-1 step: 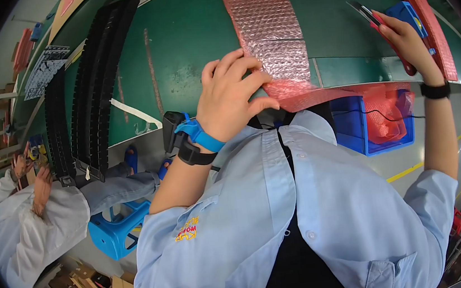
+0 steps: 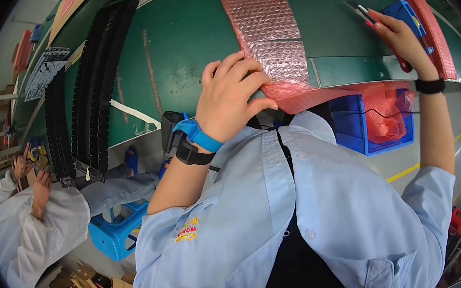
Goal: The person wraps a keyboard component in bubble wrap, cuts the excess with a utility knife, and secures it with tape. They repeat this process for a second component before clearing the remaining bubble wrap scraps from the table.
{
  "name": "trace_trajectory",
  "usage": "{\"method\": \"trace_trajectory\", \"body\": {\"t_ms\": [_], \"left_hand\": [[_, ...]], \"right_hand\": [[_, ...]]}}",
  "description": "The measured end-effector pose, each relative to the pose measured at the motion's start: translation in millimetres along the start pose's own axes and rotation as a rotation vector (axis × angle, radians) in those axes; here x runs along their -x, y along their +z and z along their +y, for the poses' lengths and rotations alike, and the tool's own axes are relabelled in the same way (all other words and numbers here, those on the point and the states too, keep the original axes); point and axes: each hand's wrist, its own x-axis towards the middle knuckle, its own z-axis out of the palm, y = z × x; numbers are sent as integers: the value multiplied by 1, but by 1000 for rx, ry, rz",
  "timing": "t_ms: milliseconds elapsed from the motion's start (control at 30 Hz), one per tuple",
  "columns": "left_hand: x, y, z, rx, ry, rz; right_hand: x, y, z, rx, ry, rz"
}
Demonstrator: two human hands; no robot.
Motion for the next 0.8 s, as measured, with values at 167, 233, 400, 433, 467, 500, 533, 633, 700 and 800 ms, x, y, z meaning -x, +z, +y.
{"method": "trace_trajectory", "body": {"t_ms": [167,233,400,433,467,500,533,633,700,800], "left_hand": [[3,-1,-10,149,0,-124],[6,-5,-13,154,-10,-69],[20,-13,-16,587,-41,158],[26,-15,-20,773,-80,228],[37,-23,-19,818,-149,307],[48,-33,-20,862,-217,386],[59,-42,-29,891,-217,472],[77,-61,-38,812,-263,595],[78,-71,-34,594,-351,655],[55,-78,-10,766,-357,309]], "right_hand": [[-10,33,-31,342,-158,224],[-13,59,-88,261,-539,273],[-18,119,-123,219,-637,107],[-19,118,-125,199,-593,75],[-19,115,-126,180,-548,42],[-19,113,-127,161,-504,9],[-17,113,-129,159,-503,8],[-15,114,-137,218,-567,101],[-5,118,-151,185,-586,181],[-1,124,-165,108,-644,336]]}}
